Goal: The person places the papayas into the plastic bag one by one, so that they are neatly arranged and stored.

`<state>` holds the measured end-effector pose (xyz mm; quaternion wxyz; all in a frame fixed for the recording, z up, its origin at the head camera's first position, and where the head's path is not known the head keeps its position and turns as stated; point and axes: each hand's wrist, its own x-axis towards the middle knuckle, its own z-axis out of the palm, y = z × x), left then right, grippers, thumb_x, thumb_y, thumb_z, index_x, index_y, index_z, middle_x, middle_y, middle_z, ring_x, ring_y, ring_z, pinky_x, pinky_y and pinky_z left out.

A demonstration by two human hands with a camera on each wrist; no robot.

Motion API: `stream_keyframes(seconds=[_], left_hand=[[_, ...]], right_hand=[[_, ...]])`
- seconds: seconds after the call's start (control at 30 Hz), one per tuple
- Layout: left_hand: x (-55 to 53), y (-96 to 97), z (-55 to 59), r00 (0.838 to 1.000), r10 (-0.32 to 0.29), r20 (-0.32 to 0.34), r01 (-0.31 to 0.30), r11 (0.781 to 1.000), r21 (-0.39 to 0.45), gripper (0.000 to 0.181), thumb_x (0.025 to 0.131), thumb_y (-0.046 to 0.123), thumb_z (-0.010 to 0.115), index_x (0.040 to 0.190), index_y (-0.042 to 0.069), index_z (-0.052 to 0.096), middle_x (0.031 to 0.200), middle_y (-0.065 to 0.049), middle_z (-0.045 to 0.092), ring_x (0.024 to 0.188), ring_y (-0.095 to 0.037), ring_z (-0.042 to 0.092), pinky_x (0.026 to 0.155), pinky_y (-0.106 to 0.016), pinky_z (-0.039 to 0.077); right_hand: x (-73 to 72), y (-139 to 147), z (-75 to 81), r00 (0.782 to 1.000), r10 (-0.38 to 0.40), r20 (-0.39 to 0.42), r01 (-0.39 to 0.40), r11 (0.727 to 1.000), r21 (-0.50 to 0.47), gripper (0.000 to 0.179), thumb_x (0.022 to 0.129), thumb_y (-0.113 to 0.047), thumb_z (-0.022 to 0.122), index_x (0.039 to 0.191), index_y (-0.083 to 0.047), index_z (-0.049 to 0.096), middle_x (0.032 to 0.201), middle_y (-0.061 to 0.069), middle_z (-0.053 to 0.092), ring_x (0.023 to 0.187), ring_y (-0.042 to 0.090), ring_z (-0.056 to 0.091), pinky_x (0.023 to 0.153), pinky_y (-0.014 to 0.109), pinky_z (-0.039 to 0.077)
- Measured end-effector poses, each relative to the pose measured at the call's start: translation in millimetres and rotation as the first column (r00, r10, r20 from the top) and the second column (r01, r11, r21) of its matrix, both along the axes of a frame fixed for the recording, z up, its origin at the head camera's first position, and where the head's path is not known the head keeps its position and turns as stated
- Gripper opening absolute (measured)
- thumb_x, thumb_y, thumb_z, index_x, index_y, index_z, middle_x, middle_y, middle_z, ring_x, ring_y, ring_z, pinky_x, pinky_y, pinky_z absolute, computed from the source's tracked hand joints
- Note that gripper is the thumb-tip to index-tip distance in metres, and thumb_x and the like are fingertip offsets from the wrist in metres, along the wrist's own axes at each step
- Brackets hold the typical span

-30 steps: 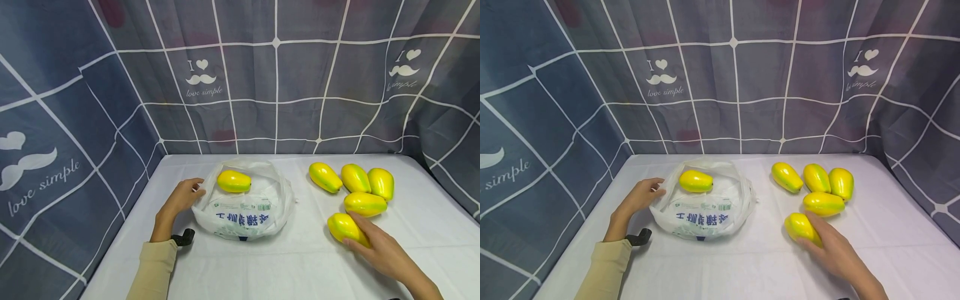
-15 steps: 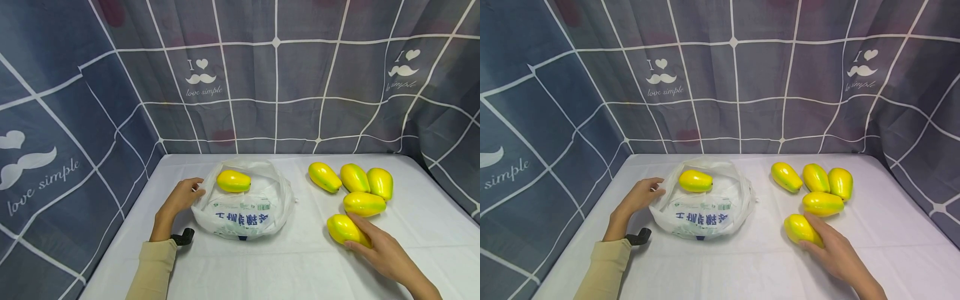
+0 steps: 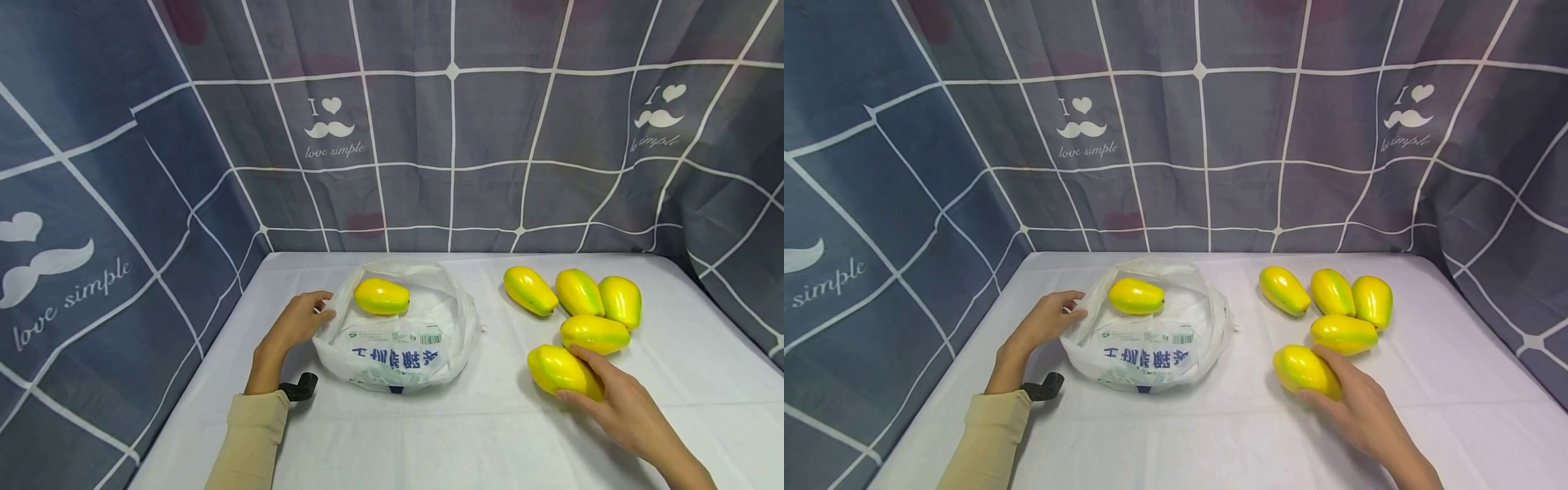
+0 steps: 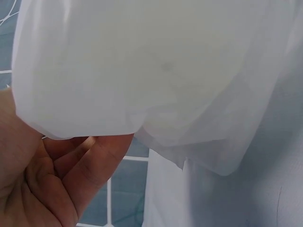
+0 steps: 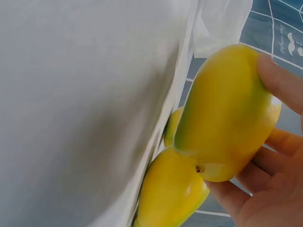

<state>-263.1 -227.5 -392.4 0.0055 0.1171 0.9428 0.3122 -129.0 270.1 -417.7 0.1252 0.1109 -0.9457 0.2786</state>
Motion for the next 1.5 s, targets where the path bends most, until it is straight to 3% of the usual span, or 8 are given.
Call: stream_keyframes(seconds=[0.1,0.2,0.33,0.6,0.77,0.9,1.17,1.5], left_hand=[[0.1,-0.3,0.3,1.0,-0.001,0.0,0.001,1.0,-0.001,0.037,0.095,0.011,0.063,0.13,-0.002,0.06,0.105,-0.018,0.064,0.092,-0.029,0.061,0.076,-0.041,0.051],[0.4,-0.5,1.0,1.0,0.0,0.002,0.0,1.0,-0.003,0.038,0.095,0.012,0.063,0.131,-0.002,0.06,0.105,-0.019,0.064,0.092,-0.03,0.061,0.076,-0.041,0.051],[1.1,-0.4,2.1,1.0,0.005,0.009,-0.005,1.0,-0.006,0.039,0.096,0.012,0.063,0.131,-0.002,0.059,0.107,-0.019,0.064,0.094,-0.031,0.061,0.077,-0.042,0.051],[1.3,-0.8,1.8,1.0,0.002,0.016,-0.002,1.0,-0.008,0.04,0.096,0.013,0.063,0.132,-0.003,0.058,0.108,-0.02,0.064,0.095,-0.032,0.062,0.078,-0.043,0.051],[0.9,-1.2,1.2,1.0,0.006,0.021,-0.005,1.0,-0.013,0.039,0.096,0.014,0.063,0.132,-0.002,0.059,0.107,-0.019,0.065,0.094,-0.03,0.061,0.078,-0.042,0.051],[0.5,-0.8,1.3,1.0,0.004,0.02,-0.004,1.0,-0.015,0.039,0.096,0.014,0.063,0.132,-0.002,0.059,0.107,-0.019,0.065,0.094,-0.03,0.061,0.078,-0.042,0.051],[0.4,0.3,1.4,1.0,0.004,0.029,-0.004,1.0,-0.012,0.038,0.096,0.014,0.062,0.132,-0.001,0.06,0.107,-0.018,0.065,0.094,-0.03,0.062,0.079,-0.043,0.051],[0.7,-0.1,3.1,0.999,0.016,0.043,-0.014,1.0,-0.025,0.041,0.097,0.015,0.062,0.134,-0.001,0.057,0.109,-0.02,0.064,0.096,-0.03,0.061,0.08,-0.043,0.051]], right_hand=[[0.0,-2,2.4,0.998,0.01,-0.054,-0.01,1.0,-0.012,0.069,0.081,-0.029,0.082,0.138,-0.004,0.052,0.132,0.021,0.057,0.112,0.039,0.053,0.095,0.029,0.034],[-0.5,-5,5.3,0.996,0.021,-0.091,-0.024,0.999,-0.029,0.067,0.081,-0.028,0.082,0.137,-0.005,0.055,0.133,0.02,0.057,0.113,0.037,0.053,0.091,0.008,0.023],[-0.7,-11,8.7,0.994,0.029,-0.107,-0.034,0.998,-0.044,0.067,0.08,-0.026,0.083,0.137,-0.005,0.055,0.132,0.021,0.057,0.114,0.039,0.053,0.09,0.002,0.016],[-3.3,-21,15.4,0.993,0.033,-0.116,-0.037,0.999,-0.036,0.066,0.08,-0.028,0.083,0.136,-0.005,0.056,0.127,0.019,0.06,0.112,0.037,0.055,0.092,0.024,0.034],[-7.2,-27,18.9,0.988,0.06,-0.145,-0.066,0.997,-0.032,0.065,0.08,-0.027,0.083,0.136,-0.006,0.057,0.126,0.014,0.062,0.11,0.032,0.055,0.089,0.01,0.027],[-11.3,-34,22.8,0.982,0.08,-0.168,-0.088,0.995,-0.037,0.064,0.08,-0.025,0.083,0.136,-0.006,0.057,0.123,0.012,0.064,0.106,0.028,0.057,0.089,0.009,0.028],[-22.2,-53,36.1,0.976,0.128,-0.178,-0.131,0.991,-0.008,0.066,0.081,-0.03,0.082,0.138,-0.009,0.056,0.128,0.01,0.062,0.109,0.03,0.059,0.088,0.041,0.041],[-32.8,-75,38.9,0.966,0.191,-0.175,-0.197,0.98,-0.014,0.066,0.084,-0.032,0.079,0.138,-0.005,0.054,0.133,0.01,0.06,0.112,0.028,0.06,0.091,0.043,0.044]])
